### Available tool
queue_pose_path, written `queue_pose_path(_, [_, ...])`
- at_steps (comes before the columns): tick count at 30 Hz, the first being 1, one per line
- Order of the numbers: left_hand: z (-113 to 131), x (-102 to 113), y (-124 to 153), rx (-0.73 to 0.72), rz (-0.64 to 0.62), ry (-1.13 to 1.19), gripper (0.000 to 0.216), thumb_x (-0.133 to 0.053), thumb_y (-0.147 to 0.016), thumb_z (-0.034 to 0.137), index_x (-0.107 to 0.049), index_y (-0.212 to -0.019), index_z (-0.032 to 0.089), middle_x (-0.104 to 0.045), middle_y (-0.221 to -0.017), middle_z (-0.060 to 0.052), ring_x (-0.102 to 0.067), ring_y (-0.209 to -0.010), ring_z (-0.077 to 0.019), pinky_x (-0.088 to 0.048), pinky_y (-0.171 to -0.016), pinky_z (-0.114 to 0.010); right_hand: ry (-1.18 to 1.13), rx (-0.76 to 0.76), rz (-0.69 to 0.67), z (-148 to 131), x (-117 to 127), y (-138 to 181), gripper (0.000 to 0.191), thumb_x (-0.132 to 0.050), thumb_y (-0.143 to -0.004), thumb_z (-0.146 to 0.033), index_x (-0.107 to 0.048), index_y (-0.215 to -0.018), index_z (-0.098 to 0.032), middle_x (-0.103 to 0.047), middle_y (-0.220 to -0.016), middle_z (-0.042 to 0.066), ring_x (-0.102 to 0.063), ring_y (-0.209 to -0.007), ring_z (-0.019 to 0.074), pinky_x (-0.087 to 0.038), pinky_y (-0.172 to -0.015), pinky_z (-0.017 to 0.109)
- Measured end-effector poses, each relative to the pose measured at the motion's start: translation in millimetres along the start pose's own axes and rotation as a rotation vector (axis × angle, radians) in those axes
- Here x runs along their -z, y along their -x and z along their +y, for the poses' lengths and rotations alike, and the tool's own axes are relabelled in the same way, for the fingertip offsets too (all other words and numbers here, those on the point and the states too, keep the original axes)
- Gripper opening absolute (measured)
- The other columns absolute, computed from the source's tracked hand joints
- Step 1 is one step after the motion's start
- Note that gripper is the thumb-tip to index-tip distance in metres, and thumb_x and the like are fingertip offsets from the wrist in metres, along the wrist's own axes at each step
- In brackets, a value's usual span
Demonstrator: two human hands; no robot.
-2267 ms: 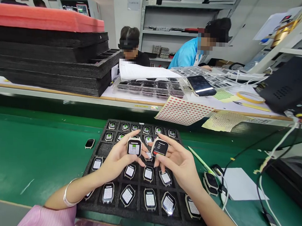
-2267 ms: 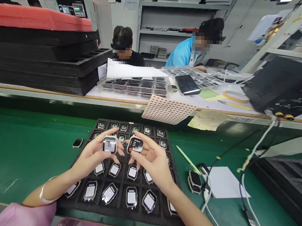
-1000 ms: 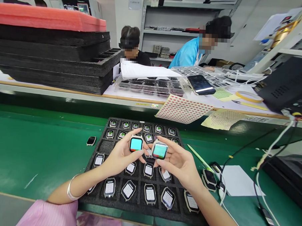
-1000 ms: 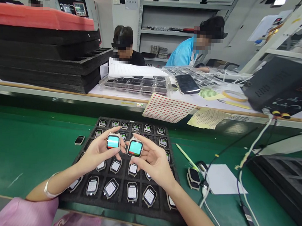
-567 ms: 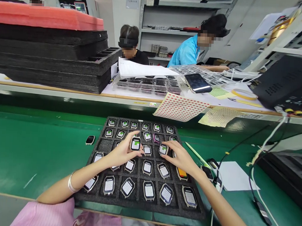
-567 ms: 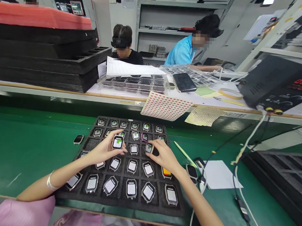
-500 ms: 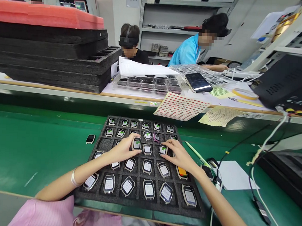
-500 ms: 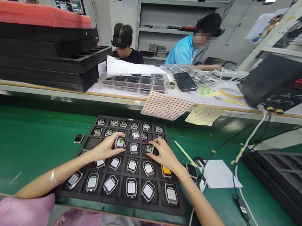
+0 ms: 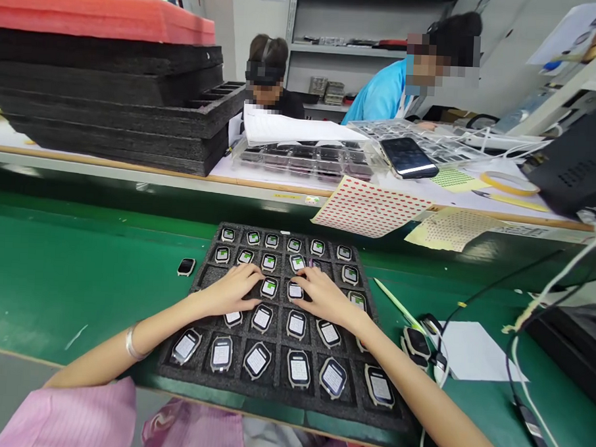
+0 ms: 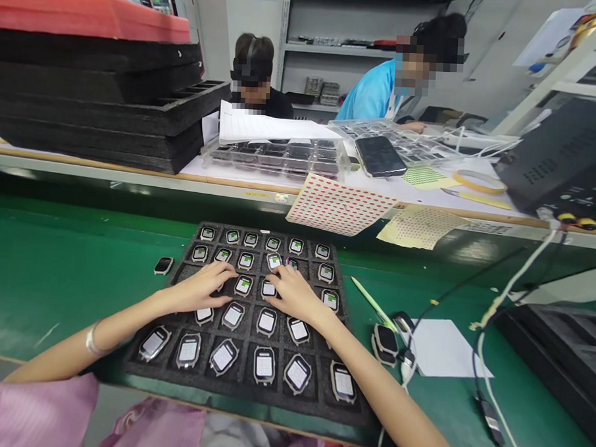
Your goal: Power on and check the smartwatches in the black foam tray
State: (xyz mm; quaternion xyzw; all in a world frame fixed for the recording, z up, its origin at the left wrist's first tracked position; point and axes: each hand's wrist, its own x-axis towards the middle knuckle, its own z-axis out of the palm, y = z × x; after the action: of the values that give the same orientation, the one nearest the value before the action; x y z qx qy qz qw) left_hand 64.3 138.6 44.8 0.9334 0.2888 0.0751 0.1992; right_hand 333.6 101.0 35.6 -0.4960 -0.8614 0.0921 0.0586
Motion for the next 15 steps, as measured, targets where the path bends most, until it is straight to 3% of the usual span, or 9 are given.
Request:
queue_pose_path(4, [-8,28,44,0.114,-0.086,-0.096,0.028,-0.051,-0.084,0.011,-0.053,-0.111,0.016,-0.055,-0.109,-0.01,-0.051,-0.103,-0.0282,-0.041,-0.091,-0.044,-0.008,0.003,-0.019,1,-5,-8,0.034,-0.071,-0.081,-0.024,-0.063,-0.111,-0.012,-0.056,-0.11,0.017,-0.053,-0.105,0.0348,-0.043,-0.093,0.05])
queue_pose_path(8, [-14,34,75,0.239,-0.166,-0.176,0.026,-0.054,-0.074,0.003,-0.056,-0.098,0.014,-0.055,-0.102,-0.011,-0.052,-0.098,-0.0301,-0.041,-0.089,-0.046,-0.044,0.047,-0.02,8,7,-6,0.025,-0.066,-0.085,-0.027,-0.062,-0.107,-0.015,-0.053,-0.122,0.017,-0.05,-0.116,0.0333,-0.041,-0.1,0.047])
queue_pose_path(11, [-13,26,78,0.3,-0.18,-0.203,0.029,-0.06,-0.073,0.006,-0.055,-0.101,0.013,-0.055,-0.108,-0.014,-0.051,-0.103,-0.0329,-0.041,-0.09,-0.047,-0.047,0.083,-0.002,14,18,-5,0.015,-0.054,-0.092,-0.026,-0.065,-0.098,-0.019,-0.055,-0.124,0.014,-0.05,-0.119,0.0301,-0.044,-0.098,0.043])
queue_pose_path(12, [-13,24,76,0.316,-0.176,-0.206,0.029,-0.062,-0.074,0.008,-0.054,-0.102,0.013,-0.055,-0.109,-0.015,-0.051,-0.104,-0.0329,-0.041,-0.091,-0.046,-0.04,0.086,-0.001,16,20,-5,0.018,-0.056,-0.089,-0.027,-0.065,-0.103,-0.019,-0.055,-0.126,0.015,-0.051,-0.119,0.031,-0.044,-0.098,0.044])
queue_pose_path(14, [-11,22,72,0.351,-0.16,-0.205,0.032,-0.067,-0.073,0.011,-0.053,-0.102,0.012,-0.056,-0.111,-0.015,-0.052,-0.105,-0.0317,-0.042,-0.092,-0.043,-0.049,0.007,-0.03,19,21,-4,0.041,-0.065,-0.081,-0.028,-0.06,-0.121,-0.018,-0.054,-0.131,0.016,-0.049,-0.122,0.0336,-0.042,-0.101,0.047])
queue_pose_path(15, [-10,21,70,0.365,-0.15,-0.201,0.033,-0.069,-0.073,0.012,-0.052,-0.102,0.012,-0.056,-0.111,-0.015,-0.052,-0.105,-0.0309,-0.043,-0.092,-0.041,-0.035,-0.031,-0.066,19,20,-4,0.042,-0.066,-0.079,-0.031,-0.062,-0.119,-0.017,-0.054,-0.131,0.016,-0.049,-0.122,0.0354,-0.041,-0.101,0.048])
